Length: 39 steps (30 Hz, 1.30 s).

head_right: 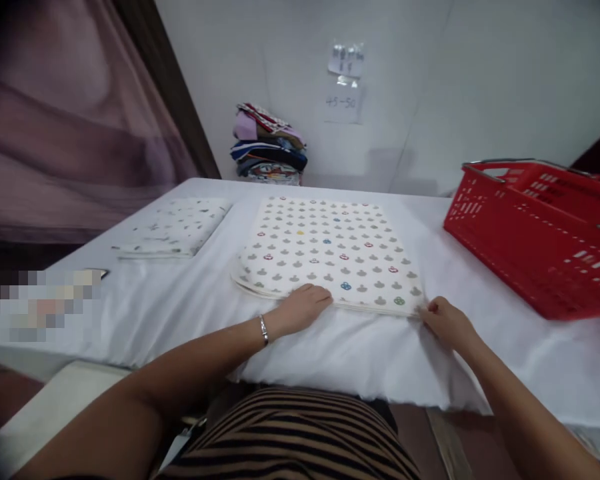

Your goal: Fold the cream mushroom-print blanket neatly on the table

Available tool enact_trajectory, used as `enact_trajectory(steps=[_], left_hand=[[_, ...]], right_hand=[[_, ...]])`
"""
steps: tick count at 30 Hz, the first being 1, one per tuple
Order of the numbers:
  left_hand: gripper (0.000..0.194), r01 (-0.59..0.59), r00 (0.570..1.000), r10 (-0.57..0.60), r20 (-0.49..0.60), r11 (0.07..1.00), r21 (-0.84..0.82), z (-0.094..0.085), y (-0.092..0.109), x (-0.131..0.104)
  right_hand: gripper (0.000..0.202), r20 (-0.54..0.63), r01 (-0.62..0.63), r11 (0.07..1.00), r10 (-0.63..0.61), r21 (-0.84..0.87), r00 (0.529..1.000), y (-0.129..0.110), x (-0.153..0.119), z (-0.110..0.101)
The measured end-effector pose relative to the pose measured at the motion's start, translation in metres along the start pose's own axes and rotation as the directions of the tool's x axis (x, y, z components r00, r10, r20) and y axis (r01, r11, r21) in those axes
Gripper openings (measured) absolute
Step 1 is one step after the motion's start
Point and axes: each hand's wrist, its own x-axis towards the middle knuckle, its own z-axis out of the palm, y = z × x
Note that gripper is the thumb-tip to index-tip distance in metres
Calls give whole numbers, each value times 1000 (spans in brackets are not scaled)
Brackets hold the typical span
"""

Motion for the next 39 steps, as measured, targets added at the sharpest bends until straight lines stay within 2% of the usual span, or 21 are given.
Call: enact_trajectory(steps=[2,4,6,8,9,11,14,19,22,24,28,32,36,39], left_hand=[[27,37,999,-37,-19,999,-12,-7,-11,-21],[28,83,996,-85,-34,996,-37,-15,-24,-43],[27,151,987,-154,-37,986,-71,-24,-39,-66],[27,245,966,-251,-56,965,-96,-31,-56,-88],[27,292,951,-300,-72,951,-102,-34,-64,-98],[27,354,926,-364,-103,930,-103,-38,-79,-115],[25,359,923,-368,-114,928,-96,-41,-92,-129],[26,350,931,-357,-78,932,-90,-44,-94,-131],[25,364,930,-367,-29,928,-83,-48,-92,-129],[25,384,923,-386,-3,920,-70,-49,-92,-128],[26,396,918,-396,0,918,-26,-48,-94,-130],[29,416,909,-416,5,909,25,-45,-94,-134],[32,392,920,-391,36,919,-28,-45,-95,-142],[31,330,944,-331,0,941,-81,-45,-98,-150]], right_hand=[[20,-56,65,985,-75,-159,996,4,1,0],[21,-157,174,943,-224,-283,962,4,-1,1],[20,-244,326,879,-421,-349,874,-3,-5,3],[21,-265,488,805,-579,-337,771,-17,-11,7],[22,-249,554,775,-626,-304,739,-27,-14,11],[23,-176,658,725,-688,-202,704,-53,-19,19],[23,-39,768,637,-771,-63,636,-100,-26,39],[24,80,888,459,-887,24,455,-181,-36,81],[23,154,923,384,-912,-1,379,-223,-42,104],[22,211,935,351,-912,-46,352,-243,-45,115],[17,282,937,312,-895,-158,345,-265,-48,126],[23,310,941,254,-896,-225,316,-267,-50,131],[30,305,935,187,-910,-300,280,-264,-51,139],[29,268,935,103,-942,-339,201,-260,-50,147]])
